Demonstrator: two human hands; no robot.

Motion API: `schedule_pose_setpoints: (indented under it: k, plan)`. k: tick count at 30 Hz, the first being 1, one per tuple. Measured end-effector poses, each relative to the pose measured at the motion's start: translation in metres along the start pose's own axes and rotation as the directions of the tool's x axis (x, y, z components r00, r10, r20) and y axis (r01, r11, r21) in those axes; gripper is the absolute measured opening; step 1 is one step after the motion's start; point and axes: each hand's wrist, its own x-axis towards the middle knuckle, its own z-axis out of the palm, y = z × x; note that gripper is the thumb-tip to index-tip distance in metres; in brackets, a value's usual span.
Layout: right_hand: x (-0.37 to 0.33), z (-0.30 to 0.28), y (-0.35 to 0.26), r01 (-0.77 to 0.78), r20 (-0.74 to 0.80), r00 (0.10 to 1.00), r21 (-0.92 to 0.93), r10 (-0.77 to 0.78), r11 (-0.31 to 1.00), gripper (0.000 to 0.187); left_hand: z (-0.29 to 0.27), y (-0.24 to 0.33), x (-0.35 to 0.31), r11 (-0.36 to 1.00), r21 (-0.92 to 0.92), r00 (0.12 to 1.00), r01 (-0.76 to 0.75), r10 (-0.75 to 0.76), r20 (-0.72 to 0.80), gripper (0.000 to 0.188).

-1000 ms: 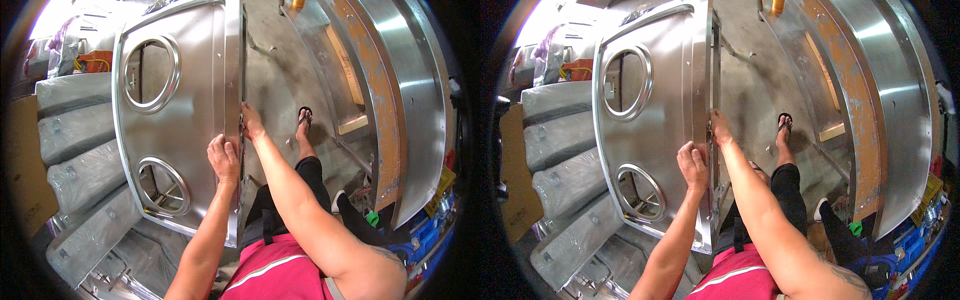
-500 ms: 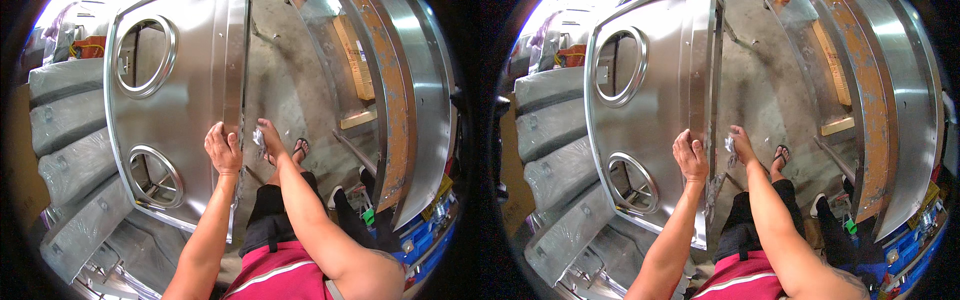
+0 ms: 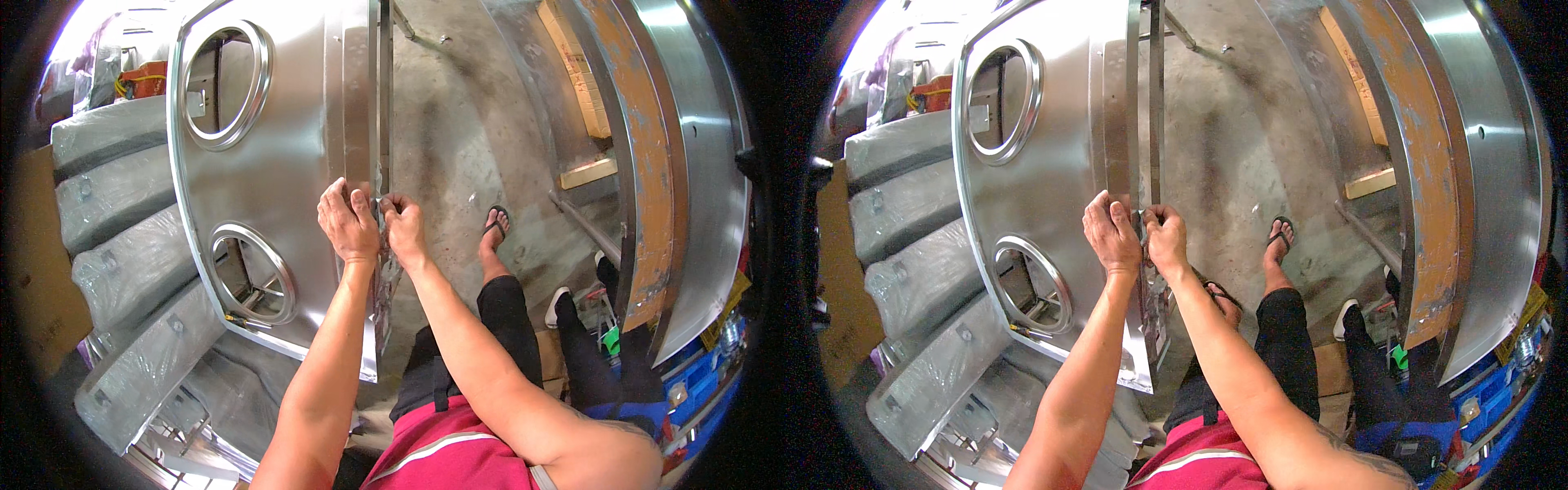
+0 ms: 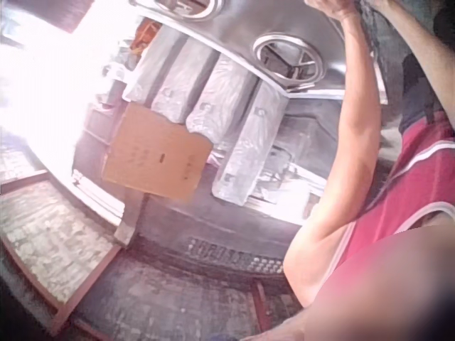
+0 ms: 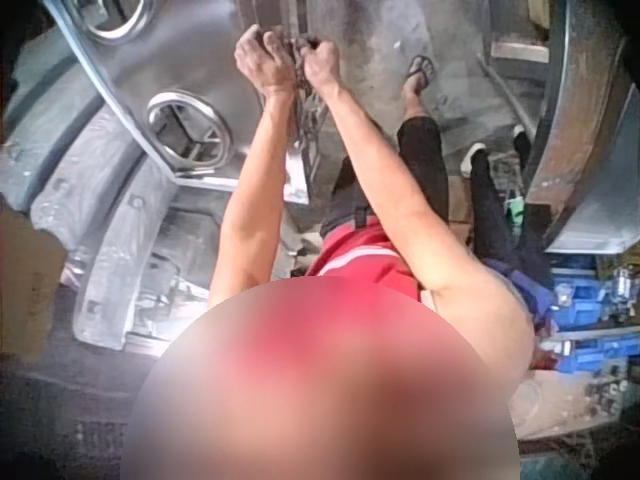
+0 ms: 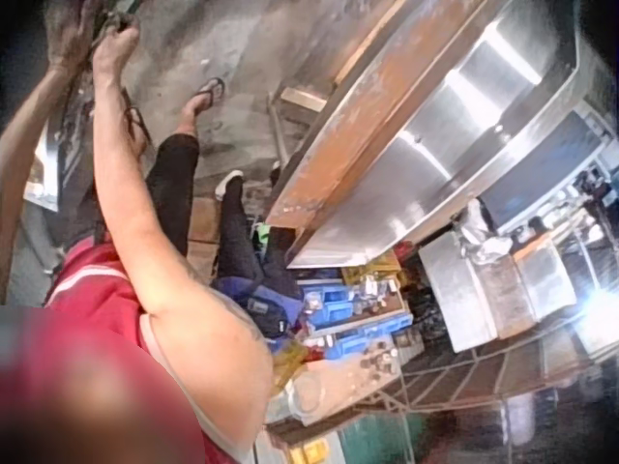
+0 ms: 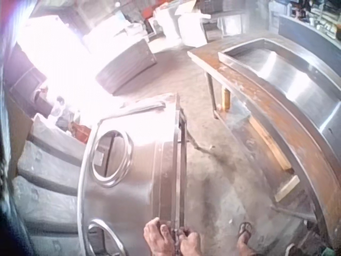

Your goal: The person removes protective plastic film from the edges and surfaces of a stainless steel sink. They peel the film by hand along the perimeter and around the drain area, then gather the removed film and place it into a plastic bag.

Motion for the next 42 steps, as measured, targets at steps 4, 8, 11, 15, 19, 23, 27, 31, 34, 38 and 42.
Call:
schedule_pose_setpoints:
  k: [4, 8, 11, 15, 19, 23, 27, 31, 34, 38, 42]
  plan:
    - [0.013, 0.013, 0.018, 0.091, -0.131, 0.986, -0.109, -0.105, 0.99, 0.022, 0.001, -0.002, 0.001, 0.999, -0.033, 1.0, -0.01, 0.011, 0.013, 0.049]
    - [0.027, 0.022, 0.059, -0.133, -0.095, 0.982, 0.262, 0.162, 0.956, 0.025, 0.001, -0.002, 0.001, 0.999, -0.01, 0.999, -0.032, 0.032, -0.01, 0.051]
    - [0.039, 0.009, 0.073, -0.36, -0.214, 0.896, 0.16, 0.388, 0.919, 0.026, 0.0, 0.0, 0.001, 0.999, -0.012, 0.999, -0.032, 0.032, -0.007, 0.053]
    - [0.04, -0.025, 0.055, -0.227, 0.005, 0.969, 0.406, 0.246, 0.885, 0.027, -0.001, 0.002, 0.0, 1.0, -0.019, 1.0, -0.008, 0.008, 0.027, 0.055]
    - [0.048, -0.011, 0.009, -0.001, 0.126, 0.991, 0.407, -0.055, 0.913, 0.027, -0.001, 0.003, 0.001, 1.0, -0.011, 1.0, -0.014, 0.015, 0.026, 0.055]
    - [0.044, 0.007, -0.019, -0.08, 0.142, 0.989, 0.323, 0.036, 0.943, 0.024, -0.001, 0.004, 0.001, 1.0, 0.009, 0.999, -0.004, 0.003, 0.039, 0.055]
    - [0.036, 0.011, -0.022, 0.08, -0.032, 0.997, 0.113, -0.077, 0.99, 0.022, -0.001, 0.005, 0.001, 1.0, 0.012, 1.0, -0.023, 0.023, 0.015, 0.055]
    - [0.041, 0.029, -0.014, 0.156, -0.243, 0.957, -0.033, -0.16, 0.987, 0.022, -0.002, 0.005, 0.002, 1.0, 0.003, 0.999, -0.006, 0.006, 0.041, 0.055]
    - [0.049, 0.036, -0.004, 0.032, -0.254, 0.967, 0.099, -0.006, 0.995, 0.024, -0.002, 0.005, 0.002, 1.0, 0.016, 0.999, -0.011, 0.01, 0.036, 0.054]
    - [0.059, 0.035, 0.005, -0.054, -0.185, 0.98, 0.135, 0.079, 0.989, 0.024, 0.0, 0.004, 0.001, 1.0, 0.023, 1.0, -0.007, 0.006, 0.024, 0.054]
    - [0.063, 0.035, 0.006, -0.065, -0.042, 0.995, 0.373, 0.087, 0.925, 0.026, 0.0, 0.004, 0.001, 1.0, 0.019, 1.0, -0.012, 0.012, 0.022, 0.052]
